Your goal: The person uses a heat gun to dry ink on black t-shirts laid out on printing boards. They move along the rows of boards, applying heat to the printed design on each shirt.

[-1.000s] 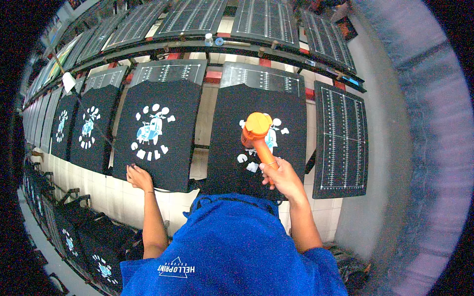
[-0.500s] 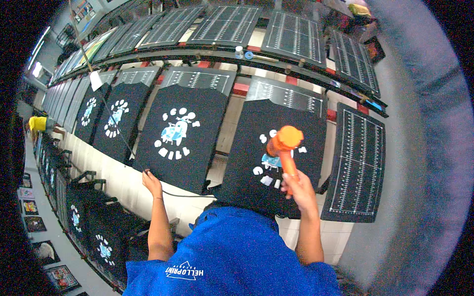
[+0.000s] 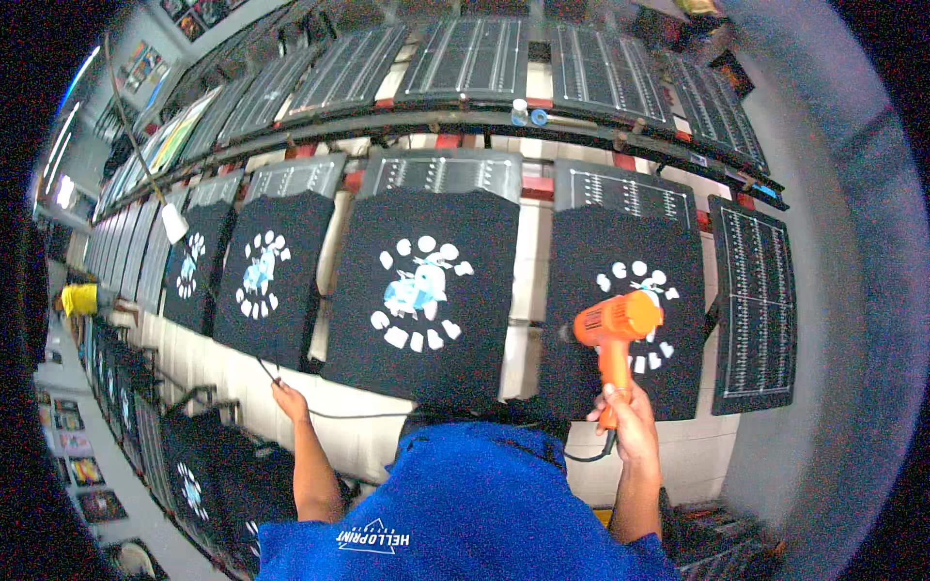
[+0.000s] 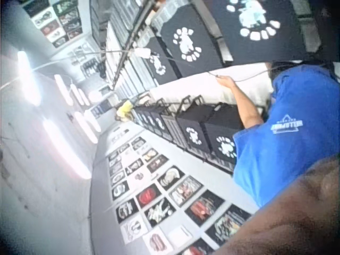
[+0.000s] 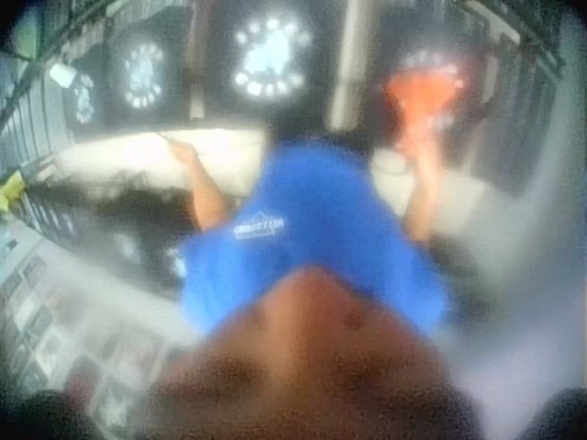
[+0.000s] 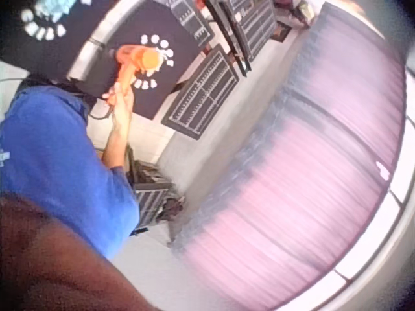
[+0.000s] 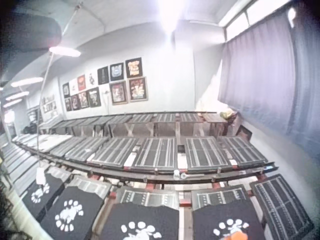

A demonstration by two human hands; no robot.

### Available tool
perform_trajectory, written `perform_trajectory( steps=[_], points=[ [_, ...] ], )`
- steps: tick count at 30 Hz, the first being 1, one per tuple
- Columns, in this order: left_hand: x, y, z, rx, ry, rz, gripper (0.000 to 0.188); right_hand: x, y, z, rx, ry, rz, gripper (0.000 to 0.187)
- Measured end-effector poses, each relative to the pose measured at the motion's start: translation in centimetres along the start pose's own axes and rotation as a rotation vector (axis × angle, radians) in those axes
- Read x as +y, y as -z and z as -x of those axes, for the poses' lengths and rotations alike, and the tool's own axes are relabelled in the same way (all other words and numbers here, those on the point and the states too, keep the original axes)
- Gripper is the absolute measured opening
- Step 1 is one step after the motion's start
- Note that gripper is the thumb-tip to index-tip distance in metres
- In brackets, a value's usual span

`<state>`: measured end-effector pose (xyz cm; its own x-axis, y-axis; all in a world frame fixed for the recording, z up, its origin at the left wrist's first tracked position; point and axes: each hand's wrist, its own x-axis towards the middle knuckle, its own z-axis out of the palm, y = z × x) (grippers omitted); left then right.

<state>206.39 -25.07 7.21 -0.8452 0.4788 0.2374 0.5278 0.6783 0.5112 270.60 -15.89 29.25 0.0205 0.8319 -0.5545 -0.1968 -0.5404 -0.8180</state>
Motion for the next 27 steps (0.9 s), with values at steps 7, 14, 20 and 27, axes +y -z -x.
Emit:
perform_trajectory(
  steps=[7, 14, 20, 27],
  points=[
    [-6.5, -1.6, -14.4, 0.153, 0.030, 0.102, 0.037, 1.0, -23.0, -4.8, -0.187, -0.006, -0.006, 0.034],
    [-8.5, -2.9, -20.6, 0.107, 0.293, 0.356, 0.043, -2.0, -32.6, -9.9, -0.106, 0.136, 0.329, 0.029],
    [-5.3, -4.8, -22.1, 0.164, 0.567, 0.425, 0.050, -1.0, -33.2, -10.0, -0.028, 0.093, 0.317, 0.029],
    [-3.9, -4.6, -22.0, 0.200, 0.611, 0.412, 0.047, -1.0, -33.3, -9.3, 0.037, 0.089, 0.257, 0.026]
  ],
)
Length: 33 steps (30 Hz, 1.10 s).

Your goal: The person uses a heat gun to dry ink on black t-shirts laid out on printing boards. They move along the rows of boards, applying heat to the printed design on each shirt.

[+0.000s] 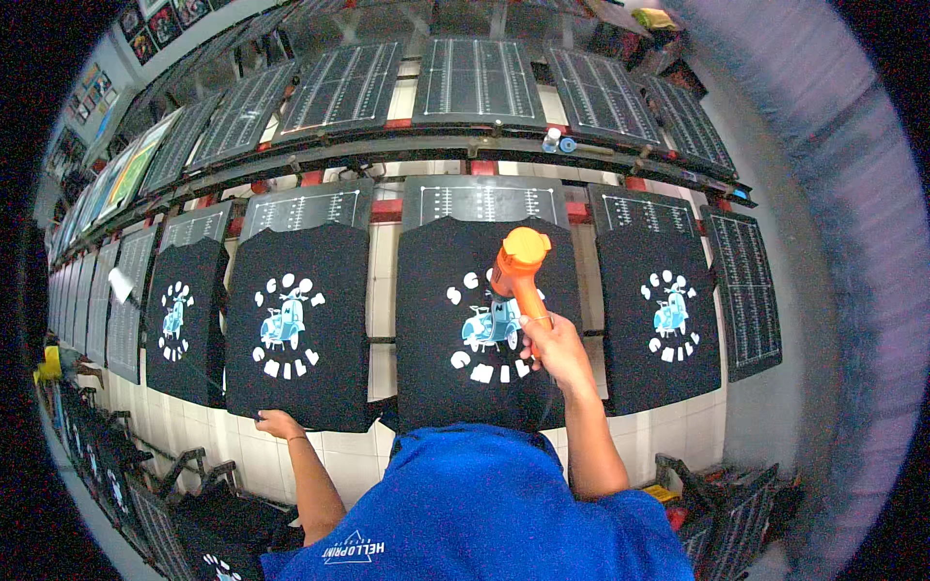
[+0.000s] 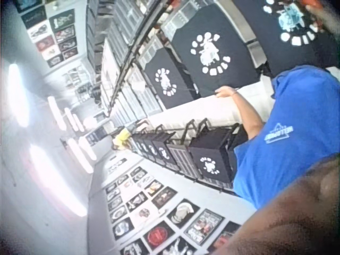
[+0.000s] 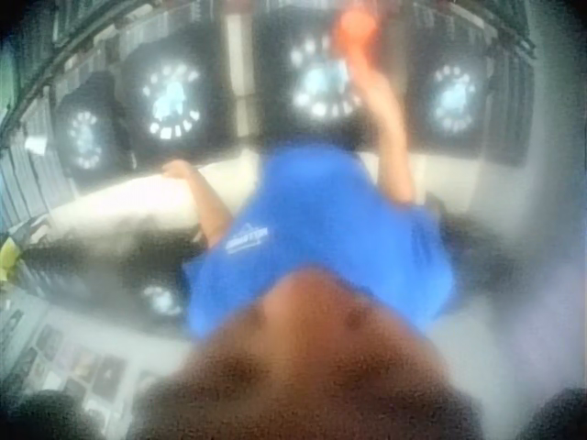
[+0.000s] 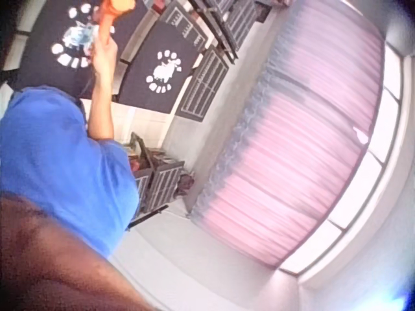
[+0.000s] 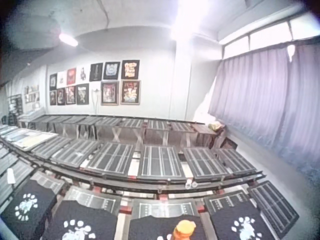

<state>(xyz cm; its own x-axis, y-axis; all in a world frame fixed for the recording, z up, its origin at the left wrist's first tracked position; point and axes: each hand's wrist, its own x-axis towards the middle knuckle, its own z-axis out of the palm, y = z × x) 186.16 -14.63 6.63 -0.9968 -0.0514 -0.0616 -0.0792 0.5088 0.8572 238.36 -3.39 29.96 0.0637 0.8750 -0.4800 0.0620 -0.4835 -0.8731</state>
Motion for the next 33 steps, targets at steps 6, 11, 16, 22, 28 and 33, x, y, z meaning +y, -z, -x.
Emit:
perform_trajectory(
  steps=[6, 11, 16, 22, 28, 33],
  points=[
    [0.1, 0.3, 0.0, 0.002, 0.020, -0.067, 0.049, 0.6, 0.0, -0.5, -0.009, 0.001, 0.007, 0.027],
    [-0.3, 0.1, -0.2, 0.013, -0.004, -0.091, 0.049, 0.8, 0.5, -1.0, 0.019, -0.014, -0.007, 0.027],
    [0.6, 0.0, 0.5, 0.008, 0.007, -0.104, 0.049, 1.1, 0.3, -0.9, 0.084, 0.032, 0.062, 0.026],
    [0.1, 0.0, 0.1, -0.014, 0.026, -0.084, 0.049, 1.4, 0.9, 0.1, 0.100, 0.004, 0.035, 0.024],
    [-1.7, -0.4, -1.5, 0.021, -0.006, -0.029, 0.049, 1.4, 0.6, -0.6, 0.075, -0.010, -0.003, 0.027],
    [-0.7, -0.2, -0.6, 0.008, 0.019, -0.050, 0.046, 1.2, 0.6, -0.8, 0.019, -0.018, -0.056, 0.027]
  ],
)
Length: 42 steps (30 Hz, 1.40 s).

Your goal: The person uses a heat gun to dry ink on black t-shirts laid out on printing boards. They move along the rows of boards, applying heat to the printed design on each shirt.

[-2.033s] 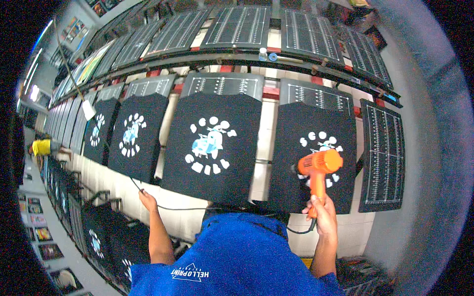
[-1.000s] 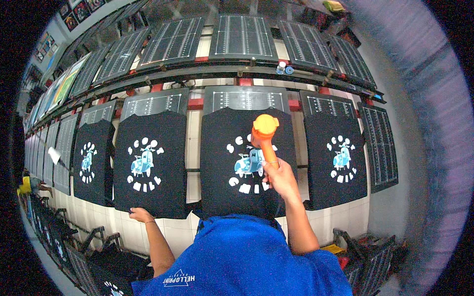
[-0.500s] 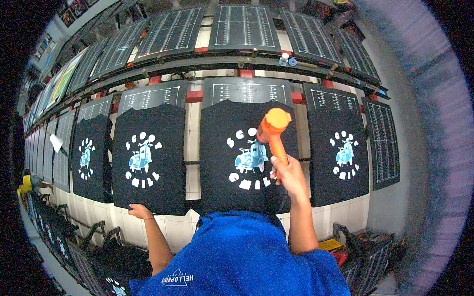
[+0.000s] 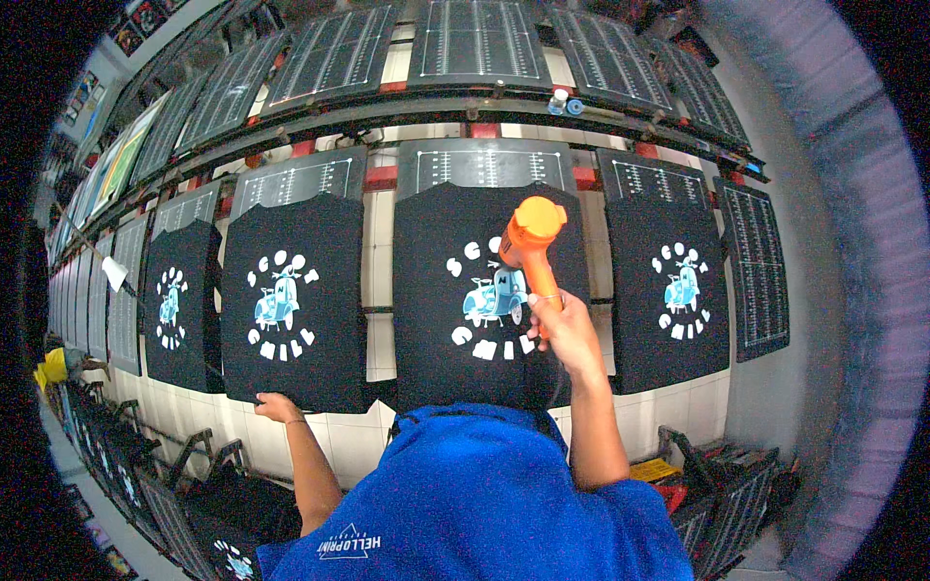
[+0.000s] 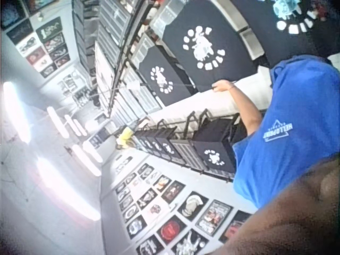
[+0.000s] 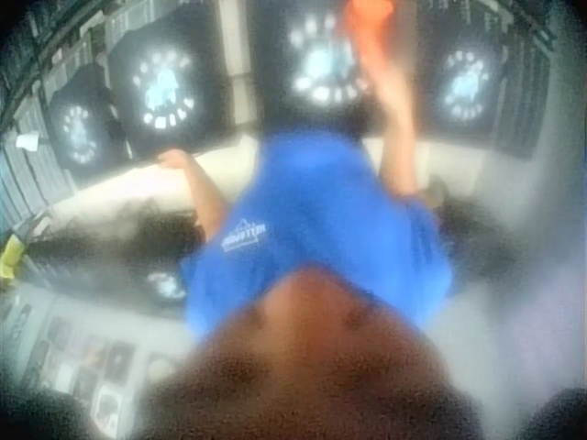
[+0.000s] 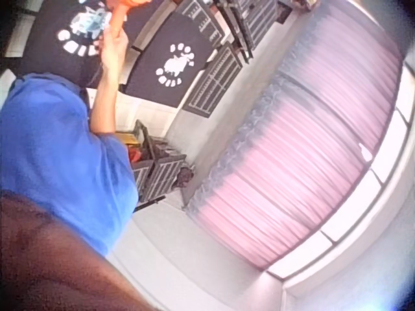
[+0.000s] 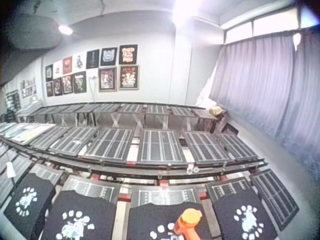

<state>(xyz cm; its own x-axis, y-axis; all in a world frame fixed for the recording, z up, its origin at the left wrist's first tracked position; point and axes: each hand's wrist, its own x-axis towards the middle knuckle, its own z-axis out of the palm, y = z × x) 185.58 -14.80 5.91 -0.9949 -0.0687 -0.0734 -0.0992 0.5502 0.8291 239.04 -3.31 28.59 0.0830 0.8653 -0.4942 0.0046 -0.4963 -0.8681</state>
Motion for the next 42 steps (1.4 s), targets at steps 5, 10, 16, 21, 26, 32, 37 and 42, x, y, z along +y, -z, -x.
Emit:
perform_trajectory(
  steps=[5, 10, 16, 21, 26, 32, 37, 42],
  points=[
    [-0.4, 0.0, -0.3, 0.020, -0.029, 0.009, 0.046, -0.4, 0.3, 0.7, -0.010, -0.040, 0.041, 0.027],
    [0.2, 0.0, 0.4, -0.003, 0.001, -0.020, 0.045, 0.1, 0.6, 1.2, 0.005, -0.045, 0.057, 0.028],
    [0.6, 0.2, 0.8, -0.026, 0.012, 0.002, 0.047, -0.2, 1.1, 2.2, -0.022, -0.082, 0.075, 0.028],
    [0.1, 0.2, 0.5, 0.002, -0.037, -0.006, 0.049, 0.4, 1.0, 3.4, -0.016, -0.079, 0.100, 0.025],
    [0.8, 0.3, 1.1, -0.006, -0.005, 0.045, 0.048, 0.5, 0.9, 3.8, -0.048, -0.082, 0.113, 0.026],
    [1.6, 0.6, 1.5, -0.029, 0.004, 0.009, 0.049, 0.8, 0.6, 3.7, -0.104, -0.085, 0.088, 0.026],
    [1.4, 0.7, 1.3, -0.034, -0.001, 0.023, 0.049, 0.6, 0.2, 4.0, -0.085, -0.092, 0.121, 0.025],
    [1.3, 0.6, 1.3, -0.033, 0.016, 0.039, 0.048, 0.8, 1.0, 4.7, -0.144, -0.120, 0.098, 0.028]
  ],
)
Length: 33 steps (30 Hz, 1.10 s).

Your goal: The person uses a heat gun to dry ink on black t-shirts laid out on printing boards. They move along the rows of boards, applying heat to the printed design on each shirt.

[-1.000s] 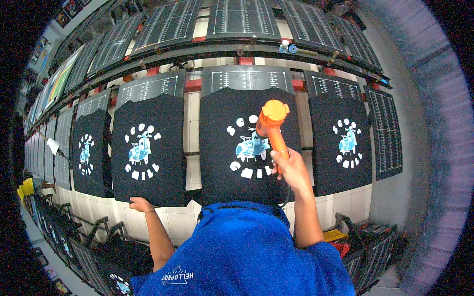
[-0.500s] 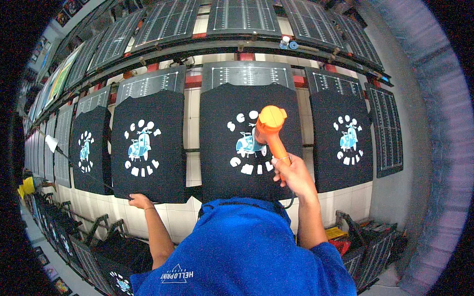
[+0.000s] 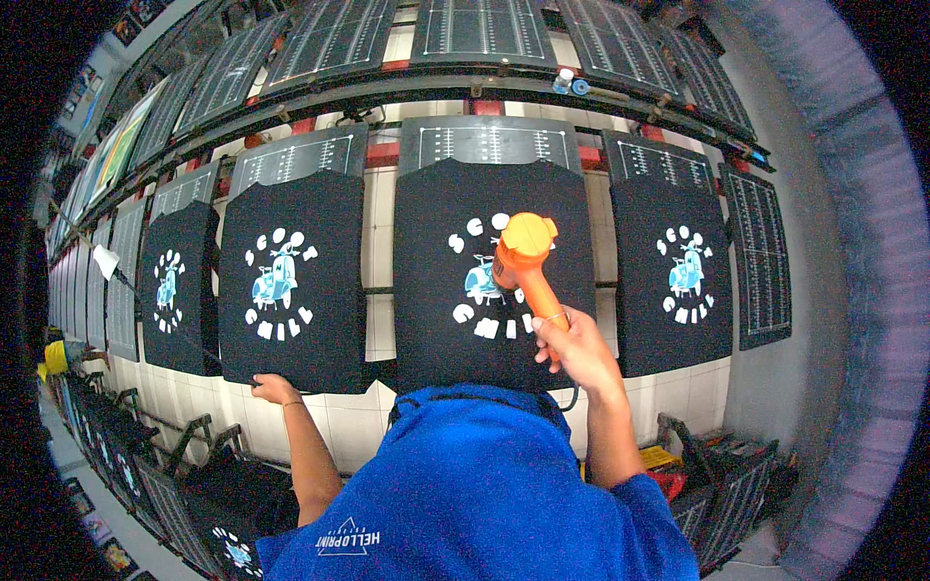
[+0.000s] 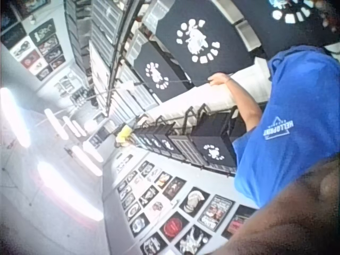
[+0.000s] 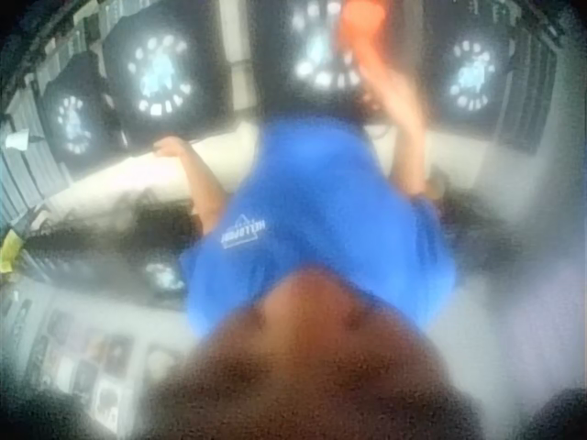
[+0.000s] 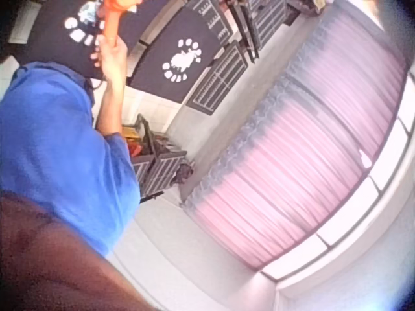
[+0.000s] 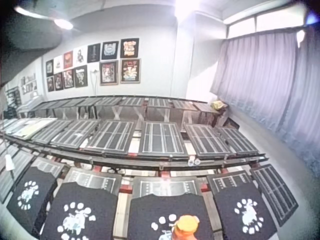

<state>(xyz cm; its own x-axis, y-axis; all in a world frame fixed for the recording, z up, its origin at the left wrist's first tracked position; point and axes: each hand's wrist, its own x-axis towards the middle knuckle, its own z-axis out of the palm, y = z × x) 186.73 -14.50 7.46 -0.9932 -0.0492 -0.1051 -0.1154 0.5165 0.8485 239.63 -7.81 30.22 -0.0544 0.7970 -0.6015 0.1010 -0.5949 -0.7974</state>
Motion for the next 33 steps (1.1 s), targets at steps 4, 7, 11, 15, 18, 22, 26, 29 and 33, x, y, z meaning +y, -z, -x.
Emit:
perform_trajectory(
  steps=[4, 7, 11, 15, 18, 22, 26, 29, 33],
  points=[
    [-0.3, -0.2, -0.3, -0.003, -0.006, -0.028, 0.048, -0.1, -0.1, 0.6, -0.015, -0.025, 0.003, 0.030],
    [-0.9, -0.3, -1.0, 0.009, -0.008, -0.040, 0.048, 0.2, -0.8, 0.8, 0.017, -0.002, 0.027, 0.029],
    [-1.4, -0.5, -1.3, 0.036, -0.039, -0.027, 0.050, -0.2, -0.2, 1.1, 0.000, -0.013, 0.024, 0.028],
    [-1.6, -0.4, -1.3, 0.033, -0.071, -0.094, 0.052, 0.3, -0.1, 1.3, 0.028, -0.031, 0.028, 0.030],
    [-1.9, 0.0, -1.8, 0.006, -0.059, -0.067, 0.053, 0.8, 0.1, 1.3, 0.078, 0.012, 0.015, 0.031],
    [-0.3, 0.2, -0.9, -0.065, -0.102, -0.095, 0.055, 1.4, -0.4, 0.8, 0.169, 0.056, -0.034, 0.030],
    [-1.0, 1.2, -4.2, -0.068, -0.240, -0.143, 0.055, 1.2, -1.6, 0.3, 0.171, 0.062, -0.048, 0.028],
    [-0.8, 2.4, -7.4, -0.093, -0.248, -0.167, 0.052, 1.1, -2.7, 0.3, 0.117, 0.042, -0.075, 0.028],
    [0.3, 2.6, -10.0, -0.088, -0.273, -0.281, 0.050, 0.5, -4.3, -0.1, 0.112, 0.034, -0.111, 0.028]
  ],
)
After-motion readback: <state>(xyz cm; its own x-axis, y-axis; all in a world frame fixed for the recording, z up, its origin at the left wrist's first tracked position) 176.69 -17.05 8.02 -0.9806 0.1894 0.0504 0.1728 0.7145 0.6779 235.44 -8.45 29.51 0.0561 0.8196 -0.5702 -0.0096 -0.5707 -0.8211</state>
